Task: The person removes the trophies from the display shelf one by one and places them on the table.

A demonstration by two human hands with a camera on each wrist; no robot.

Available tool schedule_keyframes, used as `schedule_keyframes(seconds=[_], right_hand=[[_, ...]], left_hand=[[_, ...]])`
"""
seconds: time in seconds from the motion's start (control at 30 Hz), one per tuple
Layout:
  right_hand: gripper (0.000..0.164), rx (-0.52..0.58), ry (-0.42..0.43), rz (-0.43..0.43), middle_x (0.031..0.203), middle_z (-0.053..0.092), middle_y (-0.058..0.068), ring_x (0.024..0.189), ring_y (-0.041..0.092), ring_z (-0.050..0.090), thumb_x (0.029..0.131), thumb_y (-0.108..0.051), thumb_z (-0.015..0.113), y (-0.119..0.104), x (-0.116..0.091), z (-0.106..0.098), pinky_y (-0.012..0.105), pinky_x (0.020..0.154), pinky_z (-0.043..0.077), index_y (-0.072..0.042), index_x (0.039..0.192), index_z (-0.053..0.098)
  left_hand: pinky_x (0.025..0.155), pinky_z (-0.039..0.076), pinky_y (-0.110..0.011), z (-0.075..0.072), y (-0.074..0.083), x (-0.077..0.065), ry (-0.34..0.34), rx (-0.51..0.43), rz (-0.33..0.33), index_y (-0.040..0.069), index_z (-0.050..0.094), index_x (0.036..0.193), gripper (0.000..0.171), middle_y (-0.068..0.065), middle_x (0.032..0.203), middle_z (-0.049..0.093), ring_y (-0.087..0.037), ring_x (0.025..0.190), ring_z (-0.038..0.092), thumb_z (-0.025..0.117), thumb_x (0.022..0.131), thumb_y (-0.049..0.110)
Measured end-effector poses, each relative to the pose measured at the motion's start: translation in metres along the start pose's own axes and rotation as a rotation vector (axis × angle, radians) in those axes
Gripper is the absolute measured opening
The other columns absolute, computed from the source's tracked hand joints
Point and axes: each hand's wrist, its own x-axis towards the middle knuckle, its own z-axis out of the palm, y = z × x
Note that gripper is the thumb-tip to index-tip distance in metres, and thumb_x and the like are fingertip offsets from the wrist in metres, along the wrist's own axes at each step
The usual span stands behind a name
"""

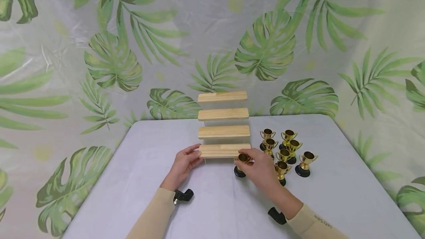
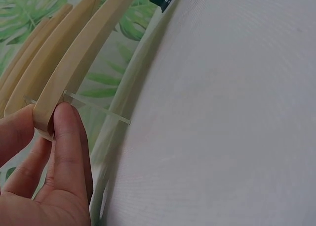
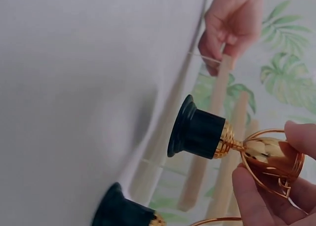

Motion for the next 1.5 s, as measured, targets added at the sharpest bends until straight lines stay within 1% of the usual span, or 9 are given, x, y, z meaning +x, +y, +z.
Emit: schedule_keyframes(seconds=[0.17, 0.4, 0.63, 0.83, 0.93, 1.1, 1.2, 1.3, 1.5], right_hand=[[0.036, -0.015, -0.011, 0.021, 0.102, 0.072, -0.002, 0.083, 0.013, 0.069, 0.081, -0.024, 0.087, 0.005, -0.004, 0.004, 0.022, 0.068, 0.059, -0.013, 0.114, 0.076], [0.037, -0.018, -0.018, 0.024, 0.105, 0.072, 0.000, 0.087, 0.013, 0.069, 0.081, -0.021, 0.087, 0.005, -0.007, 0.006, 0.022, 0.072, 0.060, -0.014, 0.115, 0.075], [0.039, 0.017, -0.026, 0.027, 0.104, 0.073, 0.001, 0.085, 0.012, 0.067, 0.081, -0.018, 0.087, 0.009, -0.012, 0.011, 0.024, 0.072, 0.060, -0.008, 0.116, 0.074], [0.038, -0.035, -0.007, -0.016, 0.103, 0.072, -0.001, 0.084, 0.011, 0.067, 0.081, -0.020, 0.087, 0.008, -0.012, 0.011, 0.028, 0.071, 0.061, -0.010, 0.116, 0.075], [0.038, -0.084, 0.009, -0.048, 0.101, 0.071, -0.003, 0.081, 0.011, 0.067, 0.081, -0.022, 0.087, 0.006, -0.011, 0.010, 0.030, 0.069, 0.062, -0.013, 0.115, 0.075], [0.040, -0.199, 0.063, -0.146, 0.103, 0.069, -0.004, 0.073, 0.013, 0.066, 0.079, -0.027, 0.089, 0.002, -0.010, 0.008, 0.028, 0.057, 0.056, -0.017, 0.115, 0.074], [0.042, -0.240, 0.086, -0.195, 0.107, 0.068, -0.002, 0.075, 0.015, 0.068, 0.078, -0.029, 0.088, -0.003, -0.007, 0.007, 0.027, 0.055, 0.054, -0.016, 0.116, 0.074], [0.042, -0.243, 0.092, -0.205, 0.108, 0.067, -0.001, 0.079, 0.017, 0.069, 0.078, -0.030, 0.088, -0.007, -0.005, 0.006, 0.028, 0.055, 0.054, -0.016, 0.116, 0.074], [0.042, -0.238, 0.077, -0.207, 0.108, 0.066, -0.001, 0.081, 0.020, 0.069, 0.077, -0.028, 0.089, -0.013, -0.005, 0.002, 0.025, 0.052, 0.051, -0.016, 0.114, 0.074]], left_hand=[[0.082, 0.060, -0.032, 0.002, -0.002, -0.001, 0.008, -0.001, -0.003, -0.006, 0.057, 0.136, 0.045, -0.014, 0.104, 0.068, -0.020, 0.091, 0.070, 0.067, 0.092, -0.005], [0.080, 0.060, -0.031, 0.003, -0.001, -0.002, 0.003, -0.003, 0.001, -0.006, 0.058, 0.136, 0.045, -0.014, 0.102, 0.068, -0.019, 0.090, 0.070, 0.067, 0.092, -0.006], [0.080, 0.060, -0.031, 0.001, -0.001, -0.004, 0.006, 0.006, -0.015, -0.004, 0.059, 0.136, 0.045, -0.013, 0.103, 0.068, -0.019, 0.090, 0.070, 0.068, 0.092, -0.004], [0.081, 0.060, -0.031, 0.001, 0.001, -0.004, -0.002, -0.015, 0.009, -0.007, 0.057, 0.136, 0.046, -0.013, 0.101, 0.067, -0.020, 0.090, 0.070, 0.067, 0.092, -0.006], [0.080, 0.060, -0.031, 0.001, 0.003, -0.003, 0.004, -0.011, 0.006, -0.006, 0.059, 0.135, 0.045, -0.013, 0.101, 0.067, -0.020, 0.090, 0.069, 0.068, 0.091, -0.006], [0.083, 0.060, -0.032, 0.003, 0.007, -0.001, 0.008, 0.019, 0.001, -0.004, 0.059, 0.136, 0.045, -0.013, 0.104, 0.066, -0.020, 0.092, 0.069, 0.068, 0.092, -0.004], [0.085, 0.060, -0.034, 0.001, 0.011, 0.000, 0.020, 0.035, -0.002, -0.004, 0.059, 0.136, 0.045, -0.014, 0.103, 0.067, -0.020, 0.091, 0.069, 0.068, 0.091, -0.005], [0.085, 0.060, -0.034, -0.001, 0.015, 0.001, 0.026, 0.056, -0.004, -0.004, 0.059, 0.135, 0.045, -0.015, 0.102, 0.068, -0.020, 0.089, 0.069, 0.068, 0.091, -0.005], [0.087, 0.059, -0.038, -0.004, 0.018, 0.000, 0.022, 0.147, -0.008, -0.004, 0.060, 0.133, 0.044, -0.013, 0.100, 0.067, -0.020, 0.089, 0.068, 0.068, 0.091, -0.004]])
